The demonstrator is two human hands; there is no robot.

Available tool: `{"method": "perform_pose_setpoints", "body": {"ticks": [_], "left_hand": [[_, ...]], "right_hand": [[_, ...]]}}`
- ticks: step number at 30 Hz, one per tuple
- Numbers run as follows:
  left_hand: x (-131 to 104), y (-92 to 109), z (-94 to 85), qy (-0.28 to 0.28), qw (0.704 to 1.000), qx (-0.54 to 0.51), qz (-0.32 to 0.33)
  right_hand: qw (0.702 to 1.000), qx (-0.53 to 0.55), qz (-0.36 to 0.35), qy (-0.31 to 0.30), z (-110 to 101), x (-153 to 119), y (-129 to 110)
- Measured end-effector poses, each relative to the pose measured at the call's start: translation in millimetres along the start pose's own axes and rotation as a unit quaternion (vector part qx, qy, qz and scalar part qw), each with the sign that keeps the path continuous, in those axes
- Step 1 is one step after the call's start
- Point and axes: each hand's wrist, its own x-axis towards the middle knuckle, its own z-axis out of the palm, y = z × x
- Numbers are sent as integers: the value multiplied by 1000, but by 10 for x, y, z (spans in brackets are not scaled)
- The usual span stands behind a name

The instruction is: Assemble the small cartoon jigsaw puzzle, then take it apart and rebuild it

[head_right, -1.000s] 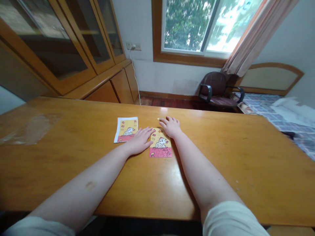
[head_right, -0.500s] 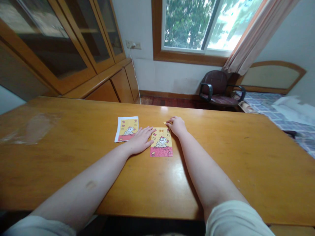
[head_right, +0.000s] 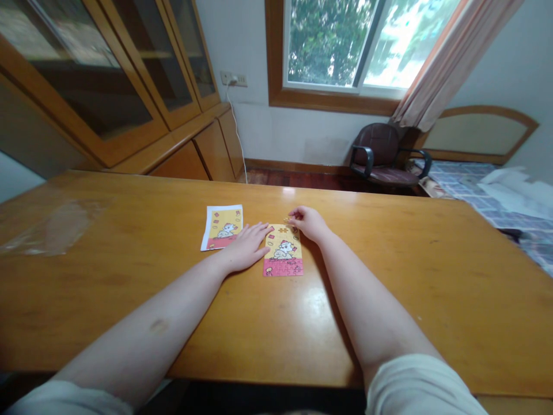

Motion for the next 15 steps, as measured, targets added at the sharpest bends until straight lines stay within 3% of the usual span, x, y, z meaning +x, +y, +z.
{"method": "perform_pose_setpoints", "body": {"ticks": [8, 15], "left_hand": [[0, -12, 12, 5, 1000, 0, 5], [-2, 4, 4, 3, 1000, 2, 1]], "right_hand": [[996, -20, -19, -80, 19, -68, -159], [994, -65, -32, -81, 42, -61, -156]]}}
